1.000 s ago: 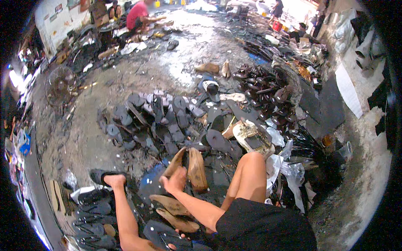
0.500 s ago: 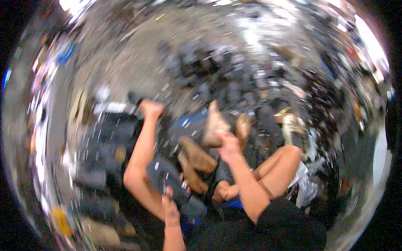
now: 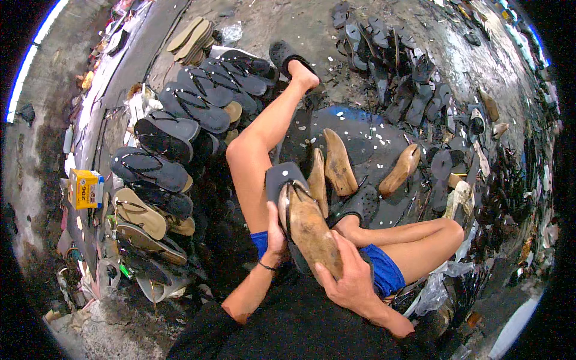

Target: The person sits on the floor and repeatedly picks up flip-flop straps and soles, then presses the strap into the sole to assemble them. The person handles the components one at a time, turning them over to align and secure the strap before placing the finished pair aside.

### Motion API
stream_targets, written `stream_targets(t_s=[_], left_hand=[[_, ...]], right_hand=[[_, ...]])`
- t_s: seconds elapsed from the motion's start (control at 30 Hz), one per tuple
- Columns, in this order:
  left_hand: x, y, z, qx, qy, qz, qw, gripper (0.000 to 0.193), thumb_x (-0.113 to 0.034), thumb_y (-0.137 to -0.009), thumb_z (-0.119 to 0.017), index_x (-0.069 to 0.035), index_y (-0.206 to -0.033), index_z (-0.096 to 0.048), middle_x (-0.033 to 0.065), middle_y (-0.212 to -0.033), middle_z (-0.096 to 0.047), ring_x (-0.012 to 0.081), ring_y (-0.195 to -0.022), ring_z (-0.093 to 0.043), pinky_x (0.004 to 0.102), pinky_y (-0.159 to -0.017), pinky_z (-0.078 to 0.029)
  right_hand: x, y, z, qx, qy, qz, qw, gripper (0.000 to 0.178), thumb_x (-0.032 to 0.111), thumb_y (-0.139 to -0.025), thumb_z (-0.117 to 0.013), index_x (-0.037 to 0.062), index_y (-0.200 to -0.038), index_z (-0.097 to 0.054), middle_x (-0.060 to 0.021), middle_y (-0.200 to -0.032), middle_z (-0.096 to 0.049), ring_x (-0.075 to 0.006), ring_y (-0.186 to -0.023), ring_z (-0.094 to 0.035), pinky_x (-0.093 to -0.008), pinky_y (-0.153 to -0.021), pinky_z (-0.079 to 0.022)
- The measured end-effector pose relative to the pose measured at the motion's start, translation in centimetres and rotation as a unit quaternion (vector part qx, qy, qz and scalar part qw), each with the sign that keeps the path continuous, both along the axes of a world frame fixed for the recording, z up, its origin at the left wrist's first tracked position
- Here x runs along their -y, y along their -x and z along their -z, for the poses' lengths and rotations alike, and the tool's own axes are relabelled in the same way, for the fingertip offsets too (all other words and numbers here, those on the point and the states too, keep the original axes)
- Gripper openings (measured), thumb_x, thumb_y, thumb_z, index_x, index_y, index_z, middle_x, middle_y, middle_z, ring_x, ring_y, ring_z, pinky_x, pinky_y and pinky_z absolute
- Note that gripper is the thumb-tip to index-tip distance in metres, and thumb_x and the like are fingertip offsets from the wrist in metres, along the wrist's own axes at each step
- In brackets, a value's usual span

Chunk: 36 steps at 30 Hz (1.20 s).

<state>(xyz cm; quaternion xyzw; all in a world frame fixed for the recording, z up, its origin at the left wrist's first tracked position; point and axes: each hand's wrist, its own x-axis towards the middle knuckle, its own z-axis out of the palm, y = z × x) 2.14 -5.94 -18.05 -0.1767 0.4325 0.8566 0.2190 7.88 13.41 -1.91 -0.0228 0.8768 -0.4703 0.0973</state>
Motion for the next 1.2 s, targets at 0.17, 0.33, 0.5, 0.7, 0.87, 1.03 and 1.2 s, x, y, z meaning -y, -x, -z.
stream_targets(t_s=[0.17, 0.33, 0.5, 0.7, 0.87, 1.03, 1.2], left_hand=[[-0.5, -1.8, 0.8, 0.040, -0.090, -0.075, 0.992, 0.085, -0.069, -0.098, -0.032, 0.003, -0.140, -0.047, 0.0185, -0.130, -0.062, 0.0310, -0.113, -0.063, 0.0430, -0.100, -0.051], [-1.2, -1.9, 0.5, 0.044, -0.103, -0.106, 0.988, 0.087, -0.071, -0.098, -0.030, 0.003, -0.141, -0.046, 0.0192, -0.131, -0.062, 0.0313, -0.115, -0.063, 0.0432, -0.101, -0.051], [-1.4, -2.4, 0.7, 0.047, -0.104, -0.126, 0.985, 0.090, -0.073, -0.097, -0.028, 0.003, -0.141, -0.045, 0.0198, -0.131, -0.061, 0.0315, -0.116, -0.062, 0.0434, -0.102, -0.050], [-0.7, 1.4, -0.4, 0.017, -0.123, -0.085, 0.989, 0.085, -0.070, -0.098, -0.030, 0.001, -0.142, -0.046, 0.0205, -0.133, -0.060, 0.0325, -0.119, -0.060, 0.0434, -0.107, -0.046], [-1.1, 4.3, -4.3, -0.020, 0.137, 0.023, 0.990, 0.065, -0.050, -0.096, -0.060, -0.001, -0.138, -0.049, 0.0147, -0.127, -0.061, 0.0218, -0.111, -0.062, 0.0327, -0.090, -0.054], [-2.5, 4.4, -9.1, -0.169, 0.207, 0.053, 0.962, 0.080, -0.035, -0.086, -0.076, -0.003, -0.147, -0.037, 0.0117, -0.133, -0.056, 0.0224, -0.114, -0.060, 0.0341, -0.094, -0.052], [-2.6, 4.4, -10.5, -0.112, 0.156, 0.050, 0.980, 0.077, -0.035, -0.089, -0.071, -0.002, -0.149, -0.036, 0.0118, -0.138, -0.054, 0.0270, -0.123, -0.056, 0.0408, -0.109, -0.042]], right_hand=[[1.8, 0.0, 0.8, -0.016, -0.026, -0.035, 0.999, 0.067, 0.024, -0.087, -0.070, -0.0071, -0.140, -0.042, -0.0273, -0.131, -0.055, -0.0432, -0.117, -0.059, -0.0450, -0.096, -0.052], [1.1, 0.5, 0.7, -0.031, -0.034, -0.010, 0.999, 0.065, 0.021, -0.088, -0.070, -0.0068, -0.139, -0.043, -0.0272, -0.130, -0.056, -0.0434, -0.117, -0.059, -0.0454, -0.097, -0.052], [4.5, 2.9, 4.1, -0.091, -0.027, 0.038, 0.995, 0.060, 0.016, -0.084, -0.073, -0.0066, -0.135, -0.048, -0.0257, -0.124, -0.059, -0.0415, -0.112, -0.062, -0.0436, -0.091, -0.054], [5.5, 4.3, 4.6, -0.152, -0.012, 0.069, 0.986, 0.059, 0.013, -0.083, -0.074, -0.0062, -0.134, -0.051, -0.0240, -0.123, -0.060, -0.0401, -0.108, -0.063, -0.0437, -0.088, -0.054], [3.9, 4.8, 3.6, -0.239, -0.064, 0.096, 0.964, 0.063, 0.015, -0.084, -0.074, -0.0059, -0.138, -0.048, -0.0254, -0.129, -0.058, -0.0408, -0.116, -0.059, -0.0442, -0.098, -0.050], [2.3, 4.8, 3.3, -0.194, -0.008, 0.048, 0.980, 0.078, 0.023, -0.080, -0.077, -0.0071, -0.142, -0.042, -0.0274, -0.135, -0.053, -0.0427, -0.126, -0.053, -0.0455, -0.106, -0.045], [1.0, 2.4, 3.1, -0.075, -0.064, -0.008, 0.995, 0.102, 0.032, -0.068, -0.086, -0.0066, -0.146, -0.032, -0.0303, -0.138, -0.050, -0.0430, -0.130, -0.050, -0.0468, -0.107, -0.044]])
